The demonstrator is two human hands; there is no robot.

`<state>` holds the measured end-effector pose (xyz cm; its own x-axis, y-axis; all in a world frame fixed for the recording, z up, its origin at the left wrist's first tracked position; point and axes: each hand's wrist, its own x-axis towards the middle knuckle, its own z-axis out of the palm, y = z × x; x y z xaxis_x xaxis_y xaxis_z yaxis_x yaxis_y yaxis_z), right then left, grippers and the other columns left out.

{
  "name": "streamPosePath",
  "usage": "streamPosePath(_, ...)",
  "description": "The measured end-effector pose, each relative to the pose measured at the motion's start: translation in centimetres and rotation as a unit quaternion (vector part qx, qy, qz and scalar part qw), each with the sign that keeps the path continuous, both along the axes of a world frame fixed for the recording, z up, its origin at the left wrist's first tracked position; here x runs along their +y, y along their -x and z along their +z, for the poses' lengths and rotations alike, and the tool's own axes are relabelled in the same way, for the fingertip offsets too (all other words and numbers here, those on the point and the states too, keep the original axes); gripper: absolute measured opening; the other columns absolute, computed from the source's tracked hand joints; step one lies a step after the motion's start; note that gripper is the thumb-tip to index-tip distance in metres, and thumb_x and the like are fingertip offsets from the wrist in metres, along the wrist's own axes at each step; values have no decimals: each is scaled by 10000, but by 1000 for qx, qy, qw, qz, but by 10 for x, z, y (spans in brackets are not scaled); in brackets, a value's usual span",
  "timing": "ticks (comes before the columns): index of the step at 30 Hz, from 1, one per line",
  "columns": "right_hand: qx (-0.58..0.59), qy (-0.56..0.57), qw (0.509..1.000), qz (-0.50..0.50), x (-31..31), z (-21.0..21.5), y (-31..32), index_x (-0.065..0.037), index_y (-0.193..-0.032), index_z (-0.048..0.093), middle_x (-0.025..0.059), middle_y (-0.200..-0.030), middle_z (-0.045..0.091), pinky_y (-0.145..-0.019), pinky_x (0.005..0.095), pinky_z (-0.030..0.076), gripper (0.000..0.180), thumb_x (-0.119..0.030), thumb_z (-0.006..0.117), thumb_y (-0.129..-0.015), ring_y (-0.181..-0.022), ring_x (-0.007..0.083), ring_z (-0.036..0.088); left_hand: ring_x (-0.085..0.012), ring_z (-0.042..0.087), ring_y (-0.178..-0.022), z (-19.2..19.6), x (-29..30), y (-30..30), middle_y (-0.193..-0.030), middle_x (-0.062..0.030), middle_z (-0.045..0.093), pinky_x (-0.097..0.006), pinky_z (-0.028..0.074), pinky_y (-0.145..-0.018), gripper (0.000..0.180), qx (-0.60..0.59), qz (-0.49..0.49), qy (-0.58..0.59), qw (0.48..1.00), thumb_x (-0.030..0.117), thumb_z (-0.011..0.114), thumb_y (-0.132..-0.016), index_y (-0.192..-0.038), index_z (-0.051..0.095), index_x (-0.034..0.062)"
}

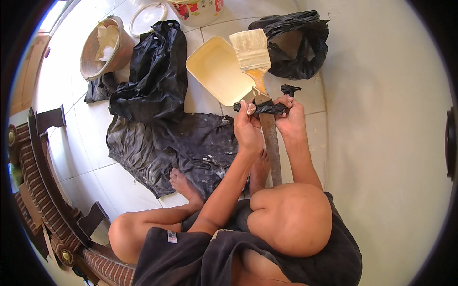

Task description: The person wraps a black plastic bag around the handle of a paintbrush and secures it by tying it.

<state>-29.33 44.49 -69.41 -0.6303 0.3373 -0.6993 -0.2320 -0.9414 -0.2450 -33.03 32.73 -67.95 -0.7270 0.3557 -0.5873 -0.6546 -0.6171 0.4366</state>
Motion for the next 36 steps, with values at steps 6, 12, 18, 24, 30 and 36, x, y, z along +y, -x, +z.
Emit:
streamPosePath(6, -65, -62, 996, -23, -16, 18, 10, -150, -775, 429, -46, -623, 421, -466, 216, 345, 226, -170, 324, -974, -615, 143, 478, -101, 468, -793, 8, 4, 1, -830, 9, 488, -267, 399, -781, 291, -54, 29, 60, 996, 288, 414, -1003, -830, 510, 75)
streamPosePath(12, 73, -15, 997, 37, -13, 10, 5, -141, -793, 444, -44, -632, 433, -463, 219, 342, 229, -220, 357, -990, -643, 126, 508, -77, 459, -729, -9, 5, 11, -749, 38, 467, -229, 391, -725, 211, -114, 86, -19, 990, 221, 454, -984, -816, 500, 102)
streamPosePath(18, -50, -344, 927, 143, -21, 44, 19, -120, -830, 510, -37, -691, 531, -514, 215, 353, 247, -294, 434, -988, -607, 79, 509, -94, 556, -781, 4, -6, 19, -769, 24, 541, -250, 452, -757, 175, -91, -7, -54, 994, 204, 449, -978, -933, 556, 73)
streamPosePath(24, -93, -468, 856, 197, -15, 50, 24, -79, -801, 579, -13, -715, 581, -549, 213, 353, 273, -259, 470, -976, -589, 60, 502, -227, 625, -906, -1, -14, 31, -1020, -117, 635, -365, 517, -791, 329, -43, -86, -82, 992, 199, 334, -971, -1132, 537, -4)
streamPosePath(30, -114, -589, 745, 291, -28, 59, 32, 21, -834, 570, 58, -678, 573, -627, 280, 438, 265, -193, 472, -955, -645, 115, 535, -199, 606, -767, 4, -20, 41, -875, -81, 621, -351, 500, -669, 291, -40, -176, -46, 982, 276, 423, -958, -1014, 569, 31)
streamPosePath(36, -94, -608, 716, 331, -25, 41, 33, 31, -885, 565, 79, -774, 592, -567, 280, 450, 242, -179, 464, -953, -655, 119, 552, -165, 575, -642, 18, -23, 45, -792, -74, 592, -329, 501, -565, 272, -44, -209, -14, 977, 247, 391, -960, -987, 551, 28)
